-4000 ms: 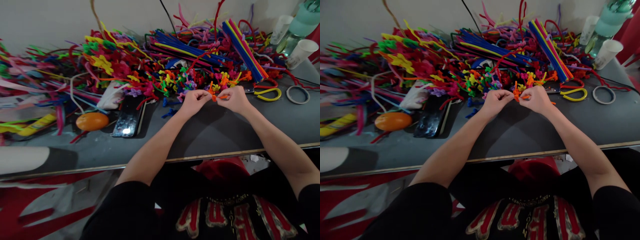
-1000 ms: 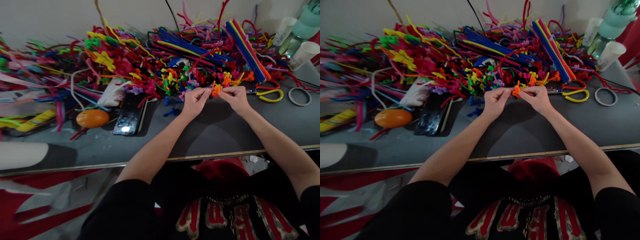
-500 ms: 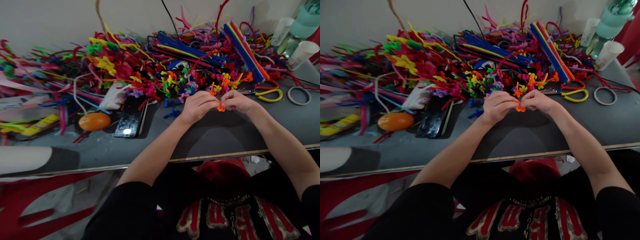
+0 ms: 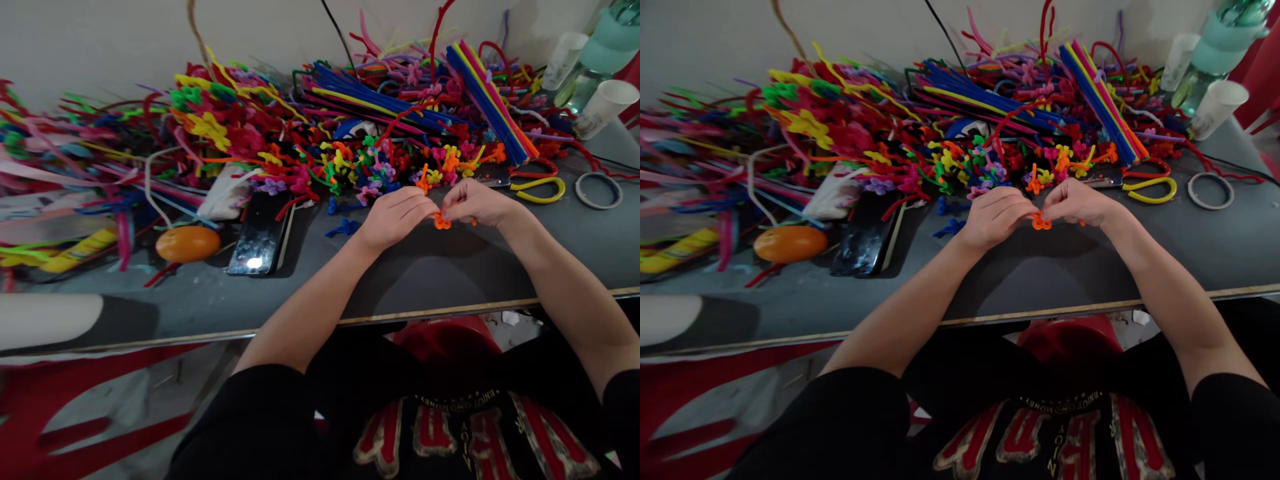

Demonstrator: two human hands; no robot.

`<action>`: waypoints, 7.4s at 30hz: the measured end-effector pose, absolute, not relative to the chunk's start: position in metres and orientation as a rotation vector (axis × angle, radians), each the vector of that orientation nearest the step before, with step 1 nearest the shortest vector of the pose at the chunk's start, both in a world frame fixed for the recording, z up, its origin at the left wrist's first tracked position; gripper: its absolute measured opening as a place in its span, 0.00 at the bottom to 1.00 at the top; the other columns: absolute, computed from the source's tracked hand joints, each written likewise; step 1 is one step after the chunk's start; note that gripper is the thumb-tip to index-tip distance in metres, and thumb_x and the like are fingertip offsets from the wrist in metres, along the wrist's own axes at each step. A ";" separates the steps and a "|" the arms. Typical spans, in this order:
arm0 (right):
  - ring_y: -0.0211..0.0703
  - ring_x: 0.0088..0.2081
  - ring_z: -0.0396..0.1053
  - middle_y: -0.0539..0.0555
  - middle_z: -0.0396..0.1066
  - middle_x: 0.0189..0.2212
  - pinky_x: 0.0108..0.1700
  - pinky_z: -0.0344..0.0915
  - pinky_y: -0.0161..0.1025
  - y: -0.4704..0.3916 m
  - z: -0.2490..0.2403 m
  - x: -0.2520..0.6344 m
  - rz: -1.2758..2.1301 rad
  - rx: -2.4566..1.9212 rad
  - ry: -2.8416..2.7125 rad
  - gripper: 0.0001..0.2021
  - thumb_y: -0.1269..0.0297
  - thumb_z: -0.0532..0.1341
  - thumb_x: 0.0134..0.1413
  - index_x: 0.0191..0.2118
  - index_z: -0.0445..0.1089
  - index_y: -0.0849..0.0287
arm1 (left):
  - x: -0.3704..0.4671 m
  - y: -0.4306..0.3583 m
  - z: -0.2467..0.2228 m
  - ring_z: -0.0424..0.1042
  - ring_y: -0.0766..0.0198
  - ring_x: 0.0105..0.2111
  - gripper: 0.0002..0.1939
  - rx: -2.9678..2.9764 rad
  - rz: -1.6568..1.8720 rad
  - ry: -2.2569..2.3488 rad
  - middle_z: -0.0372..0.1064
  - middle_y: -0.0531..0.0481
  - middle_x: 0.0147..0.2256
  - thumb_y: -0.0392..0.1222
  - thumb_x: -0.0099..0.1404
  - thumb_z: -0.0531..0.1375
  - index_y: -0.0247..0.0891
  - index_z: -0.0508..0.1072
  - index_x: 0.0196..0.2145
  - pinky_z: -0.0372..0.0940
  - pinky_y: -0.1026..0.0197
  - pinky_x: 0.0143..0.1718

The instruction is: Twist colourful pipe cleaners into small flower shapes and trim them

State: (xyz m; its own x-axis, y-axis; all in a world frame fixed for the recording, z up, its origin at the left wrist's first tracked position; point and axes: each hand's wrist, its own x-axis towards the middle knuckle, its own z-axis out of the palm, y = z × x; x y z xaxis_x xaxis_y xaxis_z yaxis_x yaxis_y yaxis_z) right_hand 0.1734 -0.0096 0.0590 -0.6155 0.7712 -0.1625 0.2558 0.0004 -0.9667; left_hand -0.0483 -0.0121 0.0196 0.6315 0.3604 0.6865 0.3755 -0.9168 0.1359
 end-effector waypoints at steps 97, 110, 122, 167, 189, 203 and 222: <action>0.41 0.34 0.71 0.53 0.72 0.32 0.40 0.69 0.40 -0.014 0.025 0.148 0.815 -0.986 -1.726 0.20 0.41 0.61 0.58 0.38 0.74 0.56 | -0.027 -0.010 0.015 0.79 0.59 0.37 0.13 -2.615 -2.444 -1.862 0.81 0.47 0.34 0.52 0.58 0.70 0.39 0.83 0.34 0.73 0.58 0.40; 0.41 0.32 0.72 0.53 0.75 0.31 0.41 0.71 0.42 -0.020 0.025 0.143 0.765 -1.021 -1.734 0.15 0.52 0.61 0.61 0.44 0.77 0.57 | -0.018 -0.005 -0.002 0.70 0.69 0.24 0.16 -2.381 -2.720 -2.083 0.77 0.52 0.26 0.56 0.56 0.71 0.40 0.83 0.32 0.67 0.64 0.27; 0.29 0.18 0.58 0.48 0.73 0.26 0.20 0.58 0.32 -0.008 0.009 0.141 1.217 -0.925 -1.511 0.28 0.37 0.65 0.51 0.48 0.76 0.55 | -0.018 -0.007 -0.002 0.72 0.68 0.28 0.13 -2.334 -2.686 -2.171 0.79 0.52 0.29 0.52 0.59 0.70 0.42 0.83 0.37 0.68 0.62 0.32; 0.33 0.22 0.52 0.46 0.53 0.17 0.28 0.48 0.37 -0.025 0.025 0.134 0.560 -1.214 -1.774 0.27 0.41 0.57 0.62 0.23 0.70 0.60 | -0.010 -0.014 0.010 0.77 0.65 0.33 0.06 -2.037 -2.848 -2.278 0.81 0.49 0.33 0.40 0.55 0.73 0.39 0.83 0.31 0.73 0.60 0.39; 0.29 0.19 0.45 0.43 0.53 0.15 0.23 0.41 0.36 -0.006 0.020 0.151 1.145 -1.037 -1.646 0.29 0.36 0.66 0.48 0.31 0.79 0.64 | -0.040 0.008 0.003 0.70 0.60 0.38 0.10 -2.797 -1.749 -1.463 0.78 0.49 0.34 0.45 0.64 0.67 0.47 0.83 0.44 0.66 0.55 0.42; 0.35 0.25 0.56 0.50 0.67 0.20 0.26 0.50 0.36 -0.010 0.016 0.152 0.972 -1.152 -1.784 0.25 0.40 0.62 0.57 0.30 0.78 0.61 | -0.031 0.001 0.004 0.71 0.61 0.37 0.05 -2.714 -2.081 -1.655 0.76 0.49 0.31 0.43 0.57 0.72 0.47 0.84 0.33 0.68 0.55 0.42; 0.32 0.23 0.50 0.46 0.58 0.18 0.25 0.46 0.34 -0.011 0.016 0.148 0.953 -1.116 -1.695 0.30 0.33 0.62 0.50 0.26 0.74 0.61 | -0.030 -0.002 0.012 0.69 0.60 0.33 0.07 -2.687 -2.070 -1.814 0.77 0.49 0.31 0.42 0.58 0.71 0.47 0.84 0.37 0.60 0.59 0.32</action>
State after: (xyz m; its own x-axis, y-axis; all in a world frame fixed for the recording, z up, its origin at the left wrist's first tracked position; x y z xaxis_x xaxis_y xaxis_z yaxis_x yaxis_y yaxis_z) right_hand 0.1476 -0.0108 0.0162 -0.2200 0.9433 0.2486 0.2779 0.3049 -0.9109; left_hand -0.0300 -0.0018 0.0123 0.0980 0.9289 0.3571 0.2320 -0.3702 0.8995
